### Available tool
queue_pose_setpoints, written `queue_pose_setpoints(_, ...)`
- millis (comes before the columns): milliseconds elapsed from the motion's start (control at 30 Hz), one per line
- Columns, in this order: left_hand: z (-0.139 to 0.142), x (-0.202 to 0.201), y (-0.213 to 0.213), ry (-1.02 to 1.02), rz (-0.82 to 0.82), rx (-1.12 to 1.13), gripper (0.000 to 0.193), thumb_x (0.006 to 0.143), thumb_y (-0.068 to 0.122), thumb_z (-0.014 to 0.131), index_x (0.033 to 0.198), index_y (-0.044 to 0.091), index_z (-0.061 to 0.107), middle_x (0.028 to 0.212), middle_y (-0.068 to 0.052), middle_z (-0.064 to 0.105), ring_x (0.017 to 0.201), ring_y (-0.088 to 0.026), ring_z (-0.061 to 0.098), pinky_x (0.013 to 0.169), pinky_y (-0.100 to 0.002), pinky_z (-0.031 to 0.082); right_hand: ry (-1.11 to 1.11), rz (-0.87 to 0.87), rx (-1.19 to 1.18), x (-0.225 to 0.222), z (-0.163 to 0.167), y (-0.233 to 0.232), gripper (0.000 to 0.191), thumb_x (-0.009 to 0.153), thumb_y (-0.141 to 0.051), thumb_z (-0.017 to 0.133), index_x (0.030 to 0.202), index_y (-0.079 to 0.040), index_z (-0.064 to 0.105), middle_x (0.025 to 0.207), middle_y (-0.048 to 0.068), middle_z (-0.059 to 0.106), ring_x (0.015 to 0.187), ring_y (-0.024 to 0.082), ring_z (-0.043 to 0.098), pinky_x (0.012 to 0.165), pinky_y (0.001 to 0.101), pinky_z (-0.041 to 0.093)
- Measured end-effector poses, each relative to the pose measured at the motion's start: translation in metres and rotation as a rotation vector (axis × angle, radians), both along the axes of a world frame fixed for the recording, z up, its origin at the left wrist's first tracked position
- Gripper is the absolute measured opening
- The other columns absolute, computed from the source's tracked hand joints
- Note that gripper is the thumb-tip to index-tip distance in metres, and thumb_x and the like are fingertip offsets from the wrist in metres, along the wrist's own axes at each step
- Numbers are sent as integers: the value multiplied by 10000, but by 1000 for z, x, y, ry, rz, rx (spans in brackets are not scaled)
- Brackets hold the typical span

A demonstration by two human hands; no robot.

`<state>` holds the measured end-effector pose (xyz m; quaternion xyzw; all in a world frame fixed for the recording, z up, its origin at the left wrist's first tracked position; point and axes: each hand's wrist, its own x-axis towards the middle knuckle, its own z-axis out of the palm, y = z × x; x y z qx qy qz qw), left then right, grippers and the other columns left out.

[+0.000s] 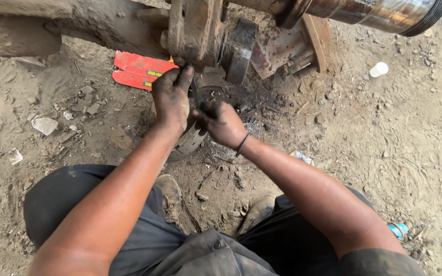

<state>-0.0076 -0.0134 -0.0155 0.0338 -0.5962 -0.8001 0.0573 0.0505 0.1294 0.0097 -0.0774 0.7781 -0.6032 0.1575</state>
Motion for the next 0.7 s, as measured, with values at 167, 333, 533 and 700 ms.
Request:
queue_pose_setpoints(167, 2, 1, 4, 93, -60, -41, 203, 994, 213, 726, 861, 63, 697, 761, 11, 668, 650, -68, 545, 587, -250, 443, -27, -75, 212, -1, 8, -1, 307, 1003, -319, 614, 1017, -31, 718, 683, 62, 725, 569, 136, 710, 542, 309, 582)
queue_pose_setpoints(333, 9, 2, 2, 110, -55, -86, 269, 1050, 211, 681, 823, 67, 663, 713, 45, 584, 614, -57, 474, 549, -244, 407, 143, -107, 318, -9, 13, 7, 322, 1021, -329, 603, 969, -32, 714, 639, 59, 682, 543, 133, 689, 519, 319, 561)
queue_pose_setpoints(533, 14, 5, 4, 51, -78, -6, 165, 1008, 169, 670, 890, 56, 697, 760, 39, 643, 650, -52, 551, 586, -245, 476, 111, -104, 282, -7, 13, 7, 297, 1013, -321, 605, 958, -51, 715, 641, 49, 677, 525, 130, 671, 496, 311, 568)
queue_pose_setpoints(700, 16, 4, 3, 117, -101, 88, 184, 1050, 131, 695, 896, 30, 709, 788, 20, 624, 669, -58, 503, 602, -244, 444, 122, -132, 306, -10, 16, 8, 351, 1021, -333, 620, 886, -15, 680, 619, 53, 673, 518, 128, 680, 492, 318, 552)
